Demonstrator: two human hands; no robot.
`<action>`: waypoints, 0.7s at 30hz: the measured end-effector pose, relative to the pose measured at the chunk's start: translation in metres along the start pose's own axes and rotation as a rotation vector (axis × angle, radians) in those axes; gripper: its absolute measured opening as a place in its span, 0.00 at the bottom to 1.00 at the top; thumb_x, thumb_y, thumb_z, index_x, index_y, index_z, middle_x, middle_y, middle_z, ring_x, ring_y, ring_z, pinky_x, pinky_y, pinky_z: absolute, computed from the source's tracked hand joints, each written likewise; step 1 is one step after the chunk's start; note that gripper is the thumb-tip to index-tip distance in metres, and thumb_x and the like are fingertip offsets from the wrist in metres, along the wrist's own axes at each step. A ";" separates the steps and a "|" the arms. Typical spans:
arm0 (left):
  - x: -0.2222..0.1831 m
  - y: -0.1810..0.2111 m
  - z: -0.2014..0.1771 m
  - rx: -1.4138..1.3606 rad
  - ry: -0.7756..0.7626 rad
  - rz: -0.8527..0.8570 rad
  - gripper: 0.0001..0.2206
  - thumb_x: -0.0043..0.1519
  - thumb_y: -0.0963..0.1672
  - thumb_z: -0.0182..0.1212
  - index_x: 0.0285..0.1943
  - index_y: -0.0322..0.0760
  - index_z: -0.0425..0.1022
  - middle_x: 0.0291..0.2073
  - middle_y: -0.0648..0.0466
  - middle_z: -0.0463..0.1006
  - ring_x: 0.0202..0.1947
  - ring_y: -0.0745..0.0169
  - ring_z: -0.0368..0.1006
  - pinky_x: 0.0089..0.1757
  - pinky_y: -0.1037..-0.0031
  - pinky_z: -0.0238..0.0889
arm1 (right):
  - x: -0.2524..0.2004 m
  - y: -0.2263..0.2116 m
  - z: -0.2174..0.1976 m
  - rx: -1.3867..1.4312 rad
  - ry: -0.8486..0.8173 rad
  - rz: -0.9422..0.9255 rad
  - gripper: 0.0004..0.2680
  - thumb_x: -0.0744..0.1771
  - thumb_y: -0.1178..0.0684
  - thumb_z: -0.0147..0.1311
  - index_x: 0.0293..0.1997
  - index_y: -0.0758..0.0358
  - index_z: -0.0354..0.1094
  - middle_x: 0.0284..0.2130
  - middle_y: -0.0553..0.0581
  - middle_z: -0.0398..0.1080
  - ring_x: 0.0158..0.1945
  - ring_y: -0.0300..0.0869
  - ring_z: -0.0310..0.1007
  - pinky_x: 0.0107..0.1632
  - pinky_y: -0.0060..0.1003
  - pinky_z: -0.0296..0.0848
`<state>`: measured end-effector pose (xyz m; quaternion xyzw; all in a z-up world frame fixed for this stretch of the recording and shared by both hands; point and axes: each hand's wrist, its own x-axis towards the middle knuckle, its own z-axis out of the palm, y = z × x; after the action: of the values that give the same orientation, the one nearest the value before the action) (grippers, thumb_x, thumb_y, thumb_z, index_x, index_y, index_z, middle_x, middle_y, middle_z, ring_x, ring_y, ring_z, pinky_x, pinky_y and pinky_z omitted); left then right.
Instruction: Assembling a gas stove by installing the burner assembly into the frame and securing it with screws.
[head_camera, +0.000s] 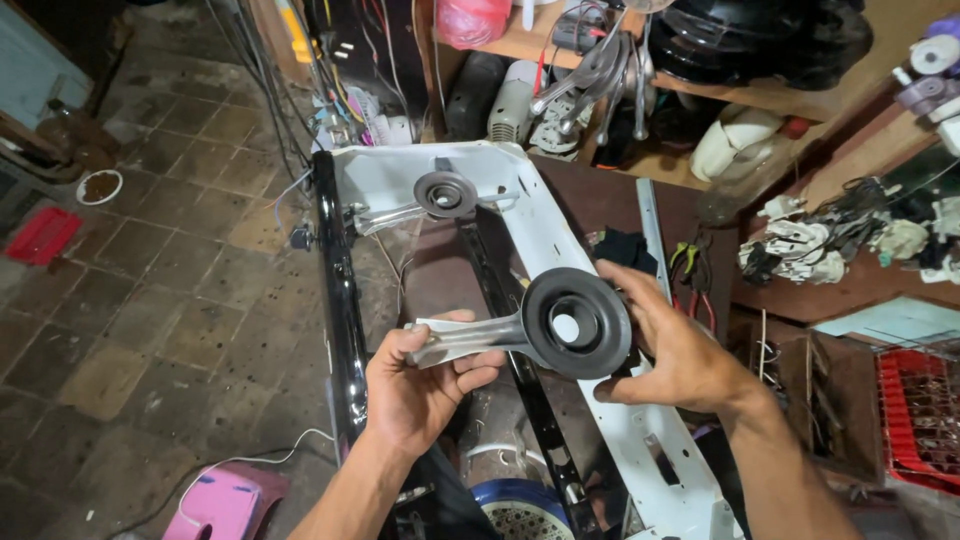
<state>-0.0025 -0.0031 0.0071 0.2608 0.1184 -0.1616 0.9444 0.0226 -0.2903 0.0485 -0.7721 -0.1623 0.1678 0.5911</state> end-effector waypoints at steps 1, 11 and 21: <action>0.000 0.001 -0.002 0.000 0.006 0.000 0.25 0.52 0.46 0.56 0.53 0.18 0.74 0.39 0.22 0.78 0.37 0.24 0.78 0.36 0.56 0.77 | -0.002 0.002 -0.001 0.004 -0.004 0.002 0.45 0.51 0.65 0.72 0.74 0.65 0.38 0.70 0.62 0.41 0.71 0.51 0.53 0.69 0.36 0.54; 0.005 -0.003 -0.020 -0.067 0.011 0.054 0.27 0.51 0.49 0.54 0.56 0.24 0.71 0.36 0.25 0.77 0.39 0.24 0.77 0.43 0.48 0.75 | -0.027 0.078 -0.012 0.894 0.023 -0.252 0.47 0.53 0.49 0.78 0.75 0.66 0.40 0.64 0.58 0.54 0.54 0.44 0.69 0.58 0.42 0.73; -0.019 -0.009 0.006 0.163 -0.009 0.049 0.28 0.50 0.46 0.54 0.59 0.21 0.67 0.39 0.19 0.76 0.40 0.25 0.78 0.43 0.51 0.75 | -0.042 0.030 0.028 -0.370 0.521 -0.274 0.36 0.49 0.45 0.75 0.62 0.67 0.66 0.56 0.65 0.69 0.60 0.51 0.69 0.61 0.46 0.66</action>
<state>-0.0221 -0.0090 0.0137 0.3387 0.0940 -0.1488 0.9243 -0.0259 -0.2920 0.0157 -0.8541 -0.1357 -0.1480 0.4798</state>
